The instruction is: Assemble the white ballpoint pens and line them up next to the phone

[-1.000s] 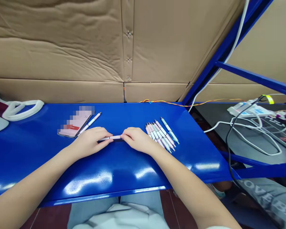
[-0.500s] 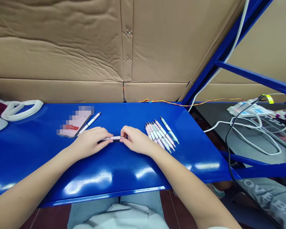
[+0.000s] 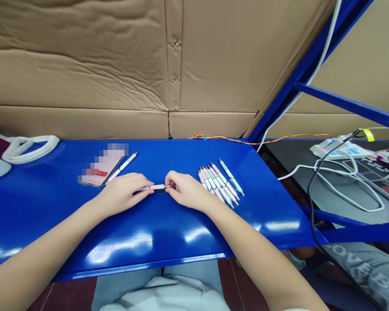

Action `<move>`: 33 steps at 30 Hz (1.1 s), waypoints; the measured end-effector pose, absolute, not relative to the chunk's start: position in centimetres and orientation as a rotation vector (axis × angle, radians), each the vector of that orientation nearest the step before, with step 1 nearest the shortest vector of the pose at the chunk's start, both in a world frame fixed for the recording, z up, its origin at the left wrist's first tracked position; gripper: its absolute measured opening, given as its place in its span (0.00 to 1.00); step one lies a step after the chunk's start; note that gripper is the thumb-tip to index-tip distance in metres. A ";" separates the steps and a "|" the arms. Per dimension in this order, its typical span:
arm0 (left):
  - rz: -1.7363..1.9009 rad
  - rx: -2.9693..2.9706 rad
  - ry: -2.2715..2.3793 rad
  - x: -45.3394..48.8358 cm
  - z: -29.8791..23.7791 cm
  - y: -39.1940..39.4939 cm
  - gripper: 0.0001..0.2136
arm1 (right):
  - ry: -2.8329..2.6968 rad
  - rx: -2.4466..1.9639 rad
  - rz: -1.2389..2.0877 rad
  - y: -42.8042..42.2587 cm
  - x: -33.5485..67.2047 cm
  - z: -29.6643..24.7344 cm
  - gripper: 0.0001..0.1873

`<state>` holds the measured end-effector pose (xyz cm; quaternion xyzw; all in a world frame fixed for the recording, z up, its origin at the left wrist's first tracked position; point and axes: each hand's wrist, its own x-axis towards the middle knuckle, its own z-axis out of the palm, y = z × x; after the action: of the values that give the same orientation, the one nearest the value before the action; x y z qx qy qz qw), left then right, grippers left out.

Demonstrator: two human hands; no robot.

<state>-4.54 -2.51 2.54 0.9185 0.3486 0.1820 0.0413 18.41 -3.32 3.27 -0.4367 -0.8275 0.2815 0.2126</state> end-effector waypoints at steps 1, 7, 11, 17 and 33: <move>0.553 2.808 1.071 -4.6 2.5 -2.5 0.11 | -2.313 -1.219 0.745 -3.3 18.5 3.3 0.02; 0.532 2.803 1.066 -4.8 2.4 -2.3 0.12 | -2.395 -1.167 0.542 -3.0 19.0 3.5 0.04; 0.525 2.795 1.087 -4.9 2.6 -2.2 0.12 | -2.382 -1.181 0.532 -2.7 19.6 3.8 0.08; 0.490 2.798 1.122 -5.2 2.8 -1.9 0.13 | -2.501 -1.293 0.528 -1.9 20.9 4.2 0.07; 0.446 2.846 1.224 -4.5 2.1 -1.6 0.16 | -2.252 -1.235 0.851 -2.5 19.5 3.2 0.06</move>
<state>-4.47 -1.65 2.13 0.9092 0.3911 0.1426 0.0055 19.45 -2.50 3.23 -0.4457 -0.8125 0.3071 0.2164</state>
